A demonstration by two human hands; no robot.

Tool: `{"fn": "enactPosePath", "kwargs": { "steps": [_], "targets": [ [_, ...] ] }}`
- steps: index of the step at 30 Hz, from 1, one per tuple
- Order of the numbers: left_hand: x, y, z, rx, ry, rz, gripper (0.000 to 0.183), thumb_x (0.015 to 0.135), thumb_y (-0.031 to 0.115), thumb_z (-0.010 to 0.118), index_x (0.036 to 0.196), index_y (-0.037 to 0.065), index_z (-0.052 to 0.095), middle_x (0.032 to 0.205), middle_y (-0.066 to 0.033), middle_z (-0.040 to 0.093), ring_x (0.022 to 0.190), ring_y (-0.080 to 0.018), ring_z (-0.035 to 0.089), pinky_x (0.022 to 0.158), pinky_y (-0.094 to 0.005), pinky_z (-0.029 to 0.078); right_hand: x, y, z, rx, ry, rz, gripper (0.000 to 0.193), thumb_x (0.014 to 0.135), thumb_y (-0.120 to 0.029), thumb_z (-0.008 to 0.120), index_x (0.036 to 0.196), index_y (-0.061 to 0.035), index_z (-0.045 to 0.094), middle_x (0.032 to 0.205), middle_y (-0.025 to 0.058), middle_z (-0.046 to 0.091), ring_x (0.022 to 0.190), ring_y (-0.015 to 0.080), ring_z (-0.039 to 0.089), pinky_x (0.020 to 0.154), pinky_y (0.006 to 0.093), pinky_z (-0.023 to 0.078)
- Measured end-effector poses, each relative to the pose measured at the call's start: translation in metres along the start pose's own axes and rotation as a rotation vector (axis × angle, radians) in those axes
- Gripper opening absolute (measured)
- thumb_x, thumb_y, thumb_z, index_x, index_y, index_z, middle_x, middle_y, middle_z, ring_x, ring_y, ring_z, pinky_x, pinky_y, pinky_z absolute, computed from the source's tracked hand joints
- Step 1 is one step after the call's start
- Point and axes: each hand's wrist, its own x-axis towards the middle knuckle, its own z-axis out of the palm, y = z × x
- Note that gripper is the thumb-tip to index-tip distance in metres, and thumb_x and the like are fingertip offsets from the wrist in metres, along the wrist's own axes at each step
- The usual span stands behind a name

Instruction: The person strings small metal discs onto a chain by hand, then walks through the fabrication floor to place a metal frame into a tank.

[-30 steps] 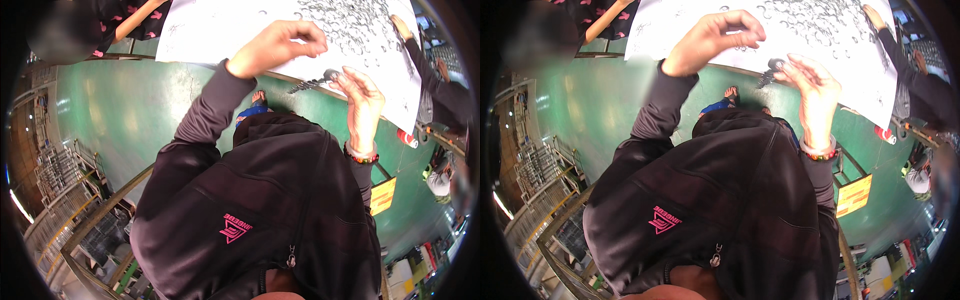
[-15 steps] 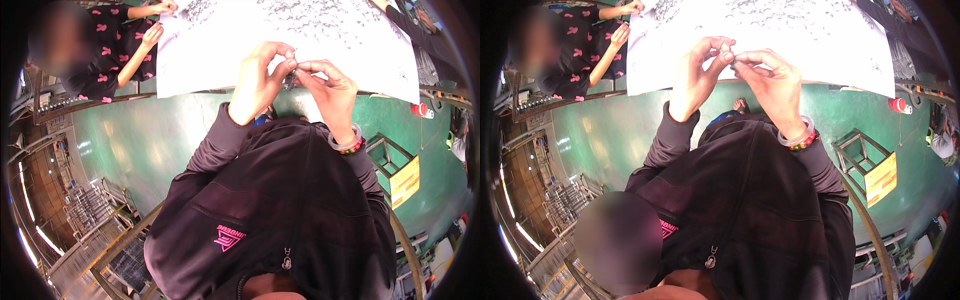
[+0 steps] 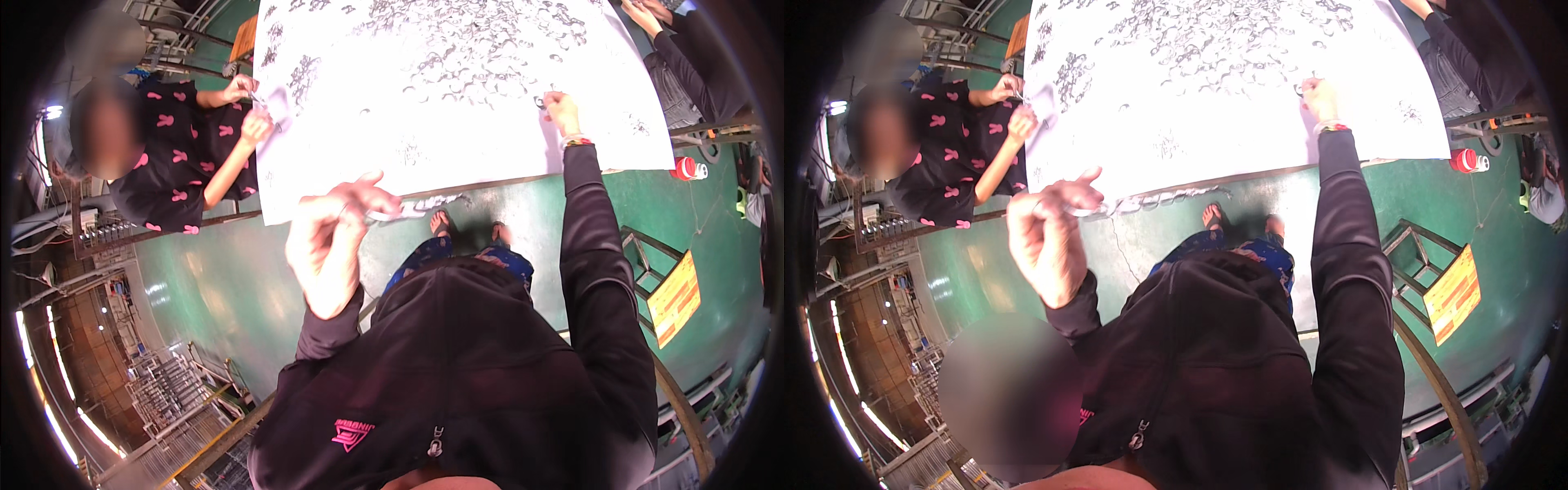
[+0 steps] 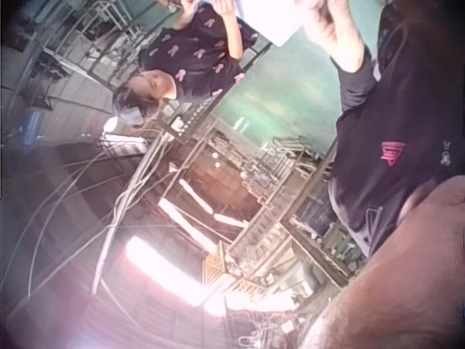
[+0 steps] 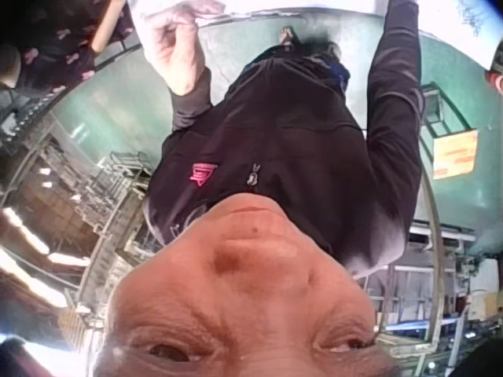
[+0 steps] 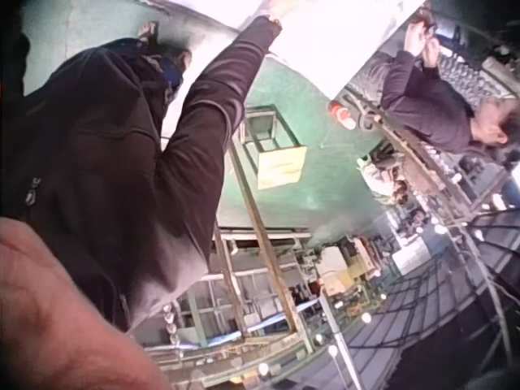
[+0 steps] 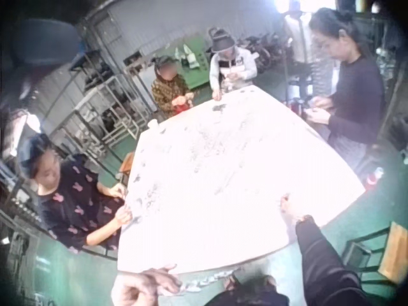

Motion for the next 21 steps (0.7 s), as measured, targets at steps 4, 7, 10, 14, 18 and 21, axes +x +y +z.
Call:
{"fn": "enactPosePath", "kwargs": {
  "steps": [4, 7, 10, 14, 18, 21],
  "targets": [
    [0.007, 0.033, 0.002, 0.017, -0.011, 0.022, 0.013, 0.088, 0.018, 0.050, 0.089, 0.010, 0.040, 0.071, -0.0124, 0.052, 0.073, -0.0273, 0.053, 0.087, -0.0620, 0.033, 0.008, 0.018, 0.062, -0.465, 0.397, -0.431, 0.029, 0.074, -0.022, 0.063, 0.095, -0.0016, 0.062, 0.090, 0.0248, 0.058, 0.086, 0.0359, 0.058, 0.076, 0.0426, 0.046],
    [0.020, 0.050, 0.001, -0.089, 0.018, 0.064, 0.014, 0.086, 0.023, 0.055, 0.092, 0.013, 0.047, 0.077, -0.0075, 0.054, 0.078, -0.0245, 0.051, 0.088, -0.0604, 0.034, 0.015, 0.024, 0.060, -0.723, 0.394, -0.496, 0.023, 0.072, -0.009, 0.055, 0.091, 0.0020, 0.060, 0.101, 0.0330, 0.046, 0.089, 0.0494, 0.047, 0.080, 0.0517, 0.041],
    [0.029, 0.082, -0.016, -0.220, -0.053, 0.080, 0.007, 0.080, 0.020, 0.060, 0.087, 0.021, 0.059, 0.081, 0.0034, 0.060, 0.088, -0.0176, 0.052, 0.096, -0.0644, 0.015, 0.030, 0.019, 0.049, -0.726, 0.284, -0.514, 0.018, 0.073, -0.004, 0.048, 0.086, 0.0037, 0.058, 0.098, 0.0316, 0.049, 0.090, 0.0466, 0.050, 0.074, 0.0479, 0.047],
    [0.025, 0.111, -0.030, -0.498, 0.049, 0.090, 0.010, 0.076, 0.012, 0.065, 0.076, 0.022, 0.063, 0.080, 0.0103, 0.061, 0.089, -0.0122, 0.051, 0.101, -0.0639, -0.003, 0.031, 0.006, 0.028, -0.870, 0.223, -0.529, 0.020, 0.074, -0.003, 0.047, 0.091, 0.0027, 0.055, 0.094, 0.0264, 0.055, 0.091, 0.0415, 0.053, 0.074, 0.0465, 0.047],
    [0.023, 0.109, -0.037, -0.678, 0.105, 0.131, 0.011, 0.079, 0.012, 0.062, 0.079, 0.023, 0.061, 0.080, 0.0092, 0.059, 0.086, -0.0136, 0.050, 0.101, -0.0641, 0.004, 0.070, 0.043, -0.008, -0.994, 0.140, -0.725, 0.023, 0.075, -0.003, 0.046, 0.096, 0.0025, 0.055, 0.090, 0.0188, 0.060, 0.087, 0.0329, 0.057, 0.073, 0.0454, 0.047],
    [0.023, 0.078, -0.029, -0.412, -0.138, 0.187, 0.019, 0.084, 0.019, 0.058, 0.100, 0.020, 0.049, 0.085, 0.0001, 0.057, 0.090, -0.0213, 0.052, 0.094, -0.0621, 0.023, 0.048, 0.015, -0.011, -0.444, 0.033, -0.537, 0.026, 0.080, -0.004, 0.049, 0.103, 0.0064, 0.054, 0.092, 0.0178, 0.061, 0.086, 0.0296, 0.059, 0.076, 0.0384, 0.049]
  ]
}}
